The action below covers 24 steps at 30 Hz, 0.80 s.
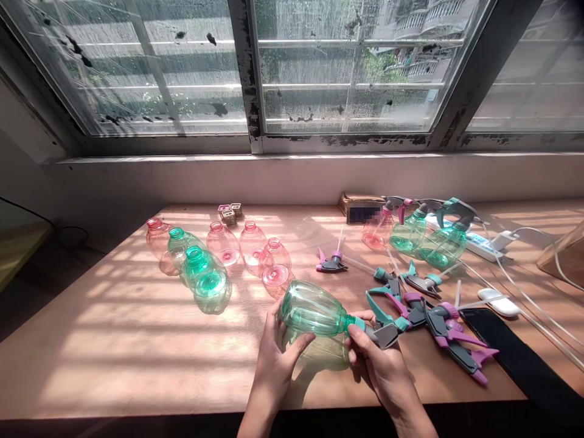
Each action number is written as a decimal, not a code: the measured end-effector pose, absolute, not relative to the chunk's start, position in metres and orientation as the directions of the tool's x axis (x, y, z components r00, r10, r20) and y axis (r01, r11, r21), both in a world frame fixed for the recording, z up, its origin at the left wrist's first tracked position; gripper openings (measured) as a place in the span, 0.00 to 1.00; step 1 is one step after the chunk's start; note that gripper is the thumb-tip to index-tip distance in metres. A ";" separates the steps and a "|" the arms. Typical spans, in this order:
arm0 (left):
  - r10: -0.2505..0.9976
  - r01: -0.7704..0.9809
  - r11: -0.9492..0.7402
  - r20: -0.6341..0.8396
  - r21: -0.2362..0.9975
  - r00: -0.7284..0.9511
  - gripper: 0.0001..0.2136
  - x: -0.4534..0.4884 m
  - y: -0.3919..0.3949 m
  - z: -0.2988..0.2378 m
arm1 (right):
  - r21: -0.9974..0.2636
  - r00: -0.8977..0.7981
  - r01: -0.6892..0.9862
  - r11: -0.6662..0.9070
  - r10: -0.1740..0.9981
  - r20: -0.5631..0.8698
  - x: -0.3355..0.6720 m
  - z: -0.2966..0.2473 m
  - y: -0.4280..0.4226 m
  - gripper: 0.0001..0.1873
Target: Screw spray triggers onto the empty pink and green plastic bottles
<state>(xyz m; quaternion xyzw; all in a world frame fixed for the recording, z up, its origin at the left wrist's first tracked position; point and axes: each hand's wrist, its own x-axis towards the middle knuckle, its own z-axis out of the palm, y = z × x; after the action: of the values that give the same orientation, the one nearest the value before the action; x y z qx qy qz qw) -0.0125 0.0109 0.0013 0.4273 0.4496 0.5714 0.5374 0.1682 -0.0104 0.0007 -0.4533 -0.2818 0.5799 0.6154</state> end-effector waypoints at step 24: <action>0.998 -0.236 -0.020 0.007 0.972 -0.055 0.34 -0.014 0.014 -0.011 | -0.894 0.200 -0.445 -0.052 0.967 -0.155 0.168 0.000 -0.010 0.22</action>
<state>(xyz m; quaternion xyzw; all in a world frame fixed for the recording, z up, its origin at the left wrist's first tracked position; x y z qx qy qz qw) -0.0144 0.0142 -0.0105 0.4267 0.4467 0.5725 0.5391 0.1683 -0.0095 0.0003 -0.4559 -0.2865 0.5639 0.6261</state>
